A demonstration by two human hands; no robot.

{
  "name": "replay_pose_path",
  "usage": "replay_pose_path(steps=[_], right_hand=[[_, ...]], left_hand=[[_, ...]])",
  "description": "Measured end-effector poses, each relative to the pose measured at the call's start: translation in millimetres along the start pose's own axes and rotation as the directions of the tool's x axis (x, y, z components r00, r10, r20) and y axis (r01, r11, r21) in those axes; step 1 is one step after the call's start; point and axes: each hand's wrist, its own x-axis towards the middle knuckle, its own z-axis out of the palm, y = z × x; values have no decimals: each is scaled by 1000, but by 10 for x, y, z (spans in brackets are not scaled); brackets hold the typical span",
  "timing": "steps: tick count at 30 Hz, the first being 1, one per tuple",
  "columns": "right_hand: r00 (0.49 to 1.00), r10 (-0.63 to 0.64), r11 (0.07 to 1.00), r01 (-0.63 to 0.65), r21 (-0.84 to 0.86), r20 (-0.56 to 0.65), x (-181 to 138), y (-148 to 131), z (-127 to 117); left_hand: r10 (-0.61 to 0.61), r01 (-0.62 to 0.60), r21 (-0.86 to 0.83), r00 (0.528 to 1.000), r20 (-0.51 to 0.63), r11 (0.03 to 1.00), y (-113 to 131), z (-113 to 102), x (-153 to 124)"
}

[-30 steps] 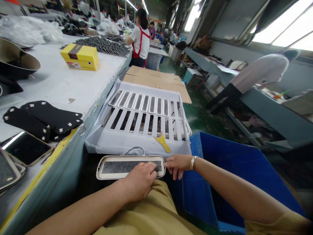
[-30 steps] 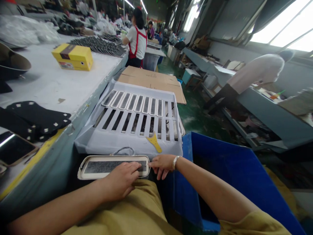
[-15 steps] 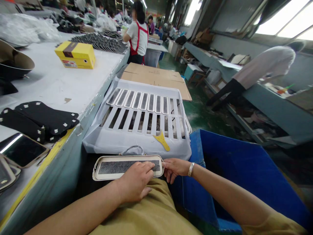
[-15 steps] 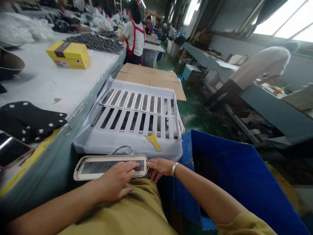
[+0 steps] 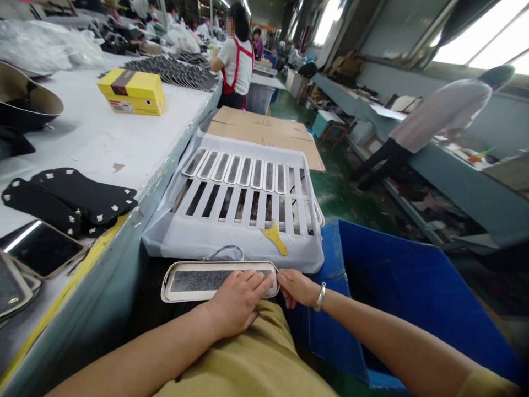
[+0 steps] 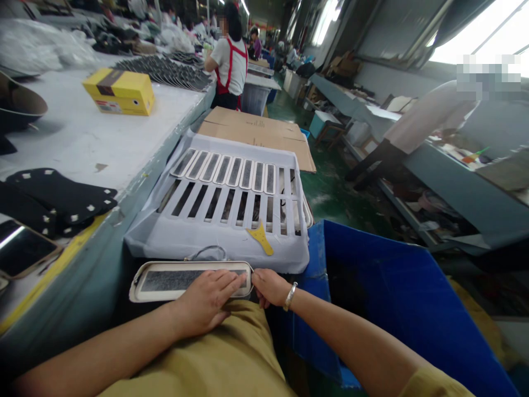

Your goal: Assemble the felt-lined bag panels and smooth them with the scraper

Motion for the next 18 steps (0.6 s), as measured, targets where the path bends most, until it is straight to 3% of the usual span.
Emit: replay_pose_path(steps=[3, 6, 12, 14, 16, 18], right_hand=[[997, -76, 975, 69, -213, -25, -7, -63, -45], [983, -182, 893, 150, -424, -36, -73, -176, -127], [972, -234, 731, 161, -663, -22, -229, -435, -223], [985, -166, 855, 123, -503, -41, -226, -461, -232], [999, -29, 984, 21, -179, -39, -201, -443, -229], [996, 89, 995, -89, 49, 11, -176, -391, -216]], left_hand=[[-34, 34, 55, 999, 6, 998, 19, 45, 19], [-49, 48, 76, 999, 11, 996, 15, 36, 33], [-42, 39, 79, 999, 30, 996, -23, -47, 80], [-36, 35, 68, 999, 18, 997, -28, -50, 82], [-28, 28, 52, 1000, -2, 998, -29, -43, 62], [-15, 16, 24, 1000, -22, 1000, -31, -34, 23]])
